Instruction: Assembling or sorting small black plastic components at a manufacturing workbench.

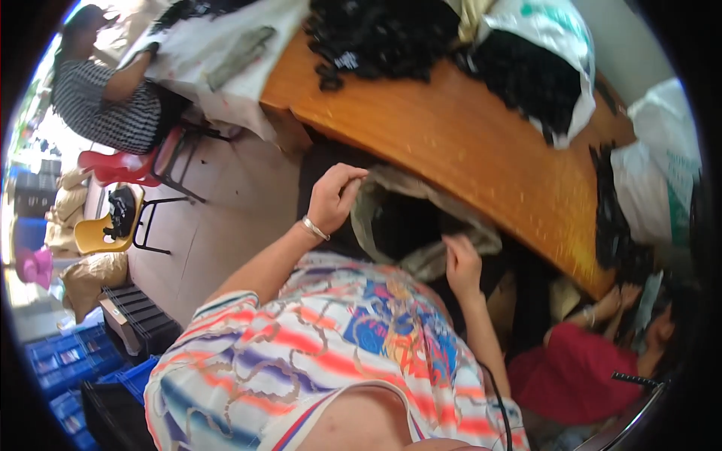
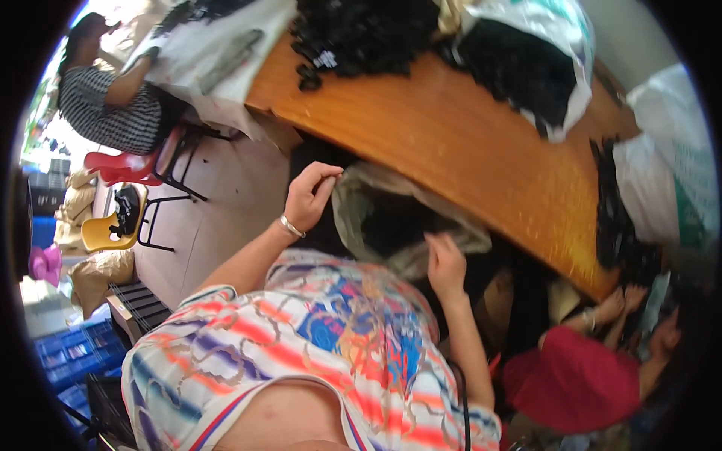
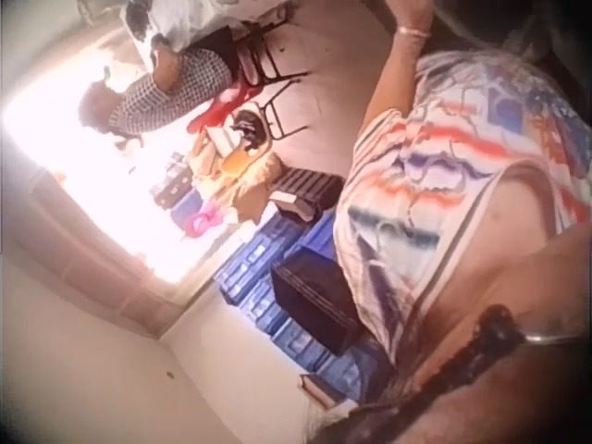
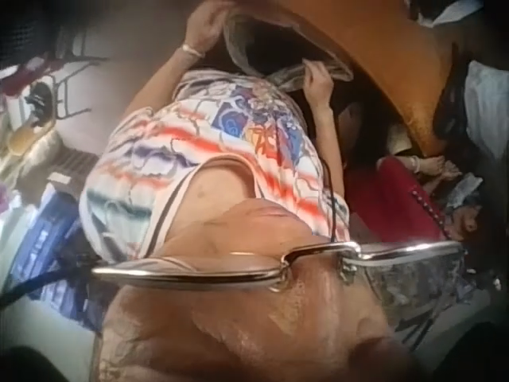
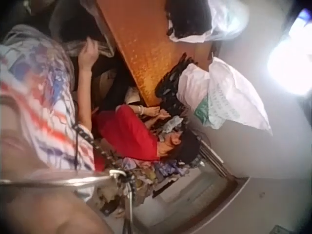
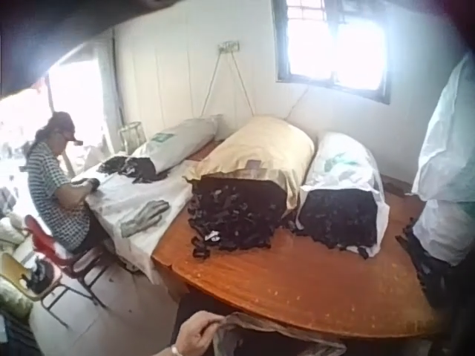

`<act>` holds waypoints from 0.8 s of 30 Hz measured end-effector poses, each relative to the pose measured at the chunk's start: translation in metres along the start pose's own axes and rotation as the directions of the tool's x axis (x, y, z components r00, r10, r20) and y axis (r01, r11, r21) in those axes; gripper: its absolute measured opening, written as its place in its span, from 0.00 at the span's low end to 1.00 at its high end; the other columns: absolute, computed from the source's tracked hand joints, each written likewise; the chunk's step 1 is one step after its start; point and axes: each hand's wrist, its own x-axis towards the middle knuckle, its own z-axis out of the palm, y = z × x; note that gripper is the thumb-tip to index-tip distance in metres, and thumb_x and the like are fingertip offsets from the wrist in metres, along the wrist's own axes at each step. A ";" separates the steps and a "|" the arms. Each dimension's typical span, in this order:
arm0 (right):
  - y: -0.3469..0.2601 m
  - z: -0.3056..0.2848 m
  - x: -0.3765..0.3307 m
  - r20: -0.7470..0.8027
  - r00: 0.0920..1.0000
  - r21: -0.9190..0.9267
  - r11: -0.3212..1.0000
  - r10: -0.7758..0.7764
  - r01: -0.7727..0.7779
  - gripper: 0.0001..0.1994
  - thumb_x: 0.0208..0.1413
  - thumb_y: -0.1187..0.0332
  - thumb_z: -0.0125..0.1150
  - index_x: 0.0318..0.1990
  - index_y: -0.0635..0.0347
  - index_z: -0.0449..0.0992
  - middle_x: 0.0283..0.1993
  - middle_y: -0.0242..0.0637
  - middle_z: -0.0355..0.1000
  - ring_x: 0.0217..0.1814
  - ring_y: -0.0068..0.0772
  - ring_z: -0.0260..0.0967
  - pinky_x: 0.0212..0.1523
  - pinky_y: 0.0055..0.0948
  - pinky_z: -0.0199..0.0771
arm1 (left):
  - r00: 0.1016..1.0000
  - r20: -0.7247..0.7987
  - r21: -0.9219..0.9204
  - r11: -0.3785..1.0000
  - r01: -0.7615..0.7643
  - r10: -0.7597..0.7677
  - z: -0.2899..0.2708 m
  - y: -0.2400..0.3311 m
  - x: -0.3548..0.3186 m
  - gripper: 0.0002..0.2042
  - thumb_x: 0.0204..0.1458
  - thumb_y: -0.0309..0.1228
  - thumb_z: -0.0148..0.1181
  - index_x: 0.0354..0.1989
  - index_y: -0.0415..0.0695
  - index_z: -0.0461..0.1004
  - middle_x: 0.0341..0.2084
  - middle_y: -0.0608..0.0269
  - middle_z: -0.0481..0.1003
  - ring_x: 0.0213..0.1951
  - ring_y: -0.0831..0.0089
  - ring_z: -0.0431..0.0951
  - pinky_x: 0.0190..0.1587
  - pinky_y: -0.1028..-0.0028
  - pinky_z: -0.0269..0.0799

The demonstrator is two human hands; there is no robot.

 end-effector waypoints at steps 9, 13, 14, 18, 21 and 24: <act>-0.002 0.001 -0.006 -0.060 0.998 0.050 0.998 0.028 -0.025 0.11 0.55 0.82 0.52 0.43 0.66 0.78 0.33 0.44 0.73 0.31 0.41 0.74 0.33 0.32 0.73 | 0.976 -0.211 0.615 0.770 0.173 -0.051 -0.034 -0.034 0.119 0.44 0.48 0.41 0.67 0.72 0.48 0.48 0.67 0.44 0.54 0.68 0.45 0.52 0.68 0.55 0.52; 0.002 0.010 -0.009 -0.053 0.997 0.086 0.995 0.060 -0.055 0.13 0.54 0.82 0.53 0.44 0.64 0.79 0.31 0.41 0.74 0.29 0.35 0.74 0.30 0.29 0.74 | 0.958 -0.107 0.693 0.671 0.263 -0.265 -0.018 -0.039 0.156 0.47 0.48 0.48 0.65 0.73 0.49 0.44 0.70 0.42 0.48 0.71 0.44 0.47 0.71 0.54 0.44; 0.004 0.013 -0.011 -0.061 0.996 0.083 0.995 0.064 -0.059 0.13 0.54 0.82 0.53 0.44 0.64 0.79 0.31 0.41 0.74 0.29 0.35 0.74 0.30 0.29 0.74 | 0.960 -0.100 0.691 0.676 0.255 -0.260 -0.011 -0.041 0.160 0.47 0.48 0.48 0.65 0.73 0.49 0.44 0.70 0.42 0.48 0.71 0.44 0.47 0.71 0.54 0.44; 0.007 0.022 -0.019 -0.042 0.996 0.149 0.986 0.079 -0.072 0.14 0.53 0.83 0.53 0.45 0.63 0.79 0.31 0.40 0.75 0.26 0.31 0.74 0.28 0.26 0.74 | 0.983 -0.073 0.661 0.731 0.172 -0.166 0.026 -0.034 0.163 0.44 0.49 0.46 0.65 0.72 0.46 0.48 0.69 0.38 0.48 0.70 0.43 0.49 0.70 0.53 0.45; 0.009 0.027 -0.021 -0.046 0.996 0.155 0.986 0.074 -0.066 0.14 0.53 0.83 0.53 0.45 0.62 0.79 0.31 0.39 0.75 0.25 0.30 0.74 0.28 0.26 0.74 | 0.990 -0.060 0.644 0.753 0.135 -0.126 0.055 -0.028 0.163 0.45 0.49 0.45 0.65 0.72 0.45 0.47 0.69 0.36 0.47 0.69 0.41 0.48 0.70 0.53 0.46; 0.005 0.028 -0.015 -0.041 0.999 0.135 0.990 0.036 -0.030 0.14 0.53 0.83 0.54 0.45 0.62 0.79 0.30 0.39 0.74 0.25 0.29 0.73 0.27 0.25 0.74 | 0.993 -0.071 0.587 0.802 0.114 -0.090 0.081 -0.018 0.164 0.46 0.48 0.42 0.67 0.72 0.45 0.46 0.69 0.37 0.47 0.68 0.37 0.48 0.70 0.51 0.45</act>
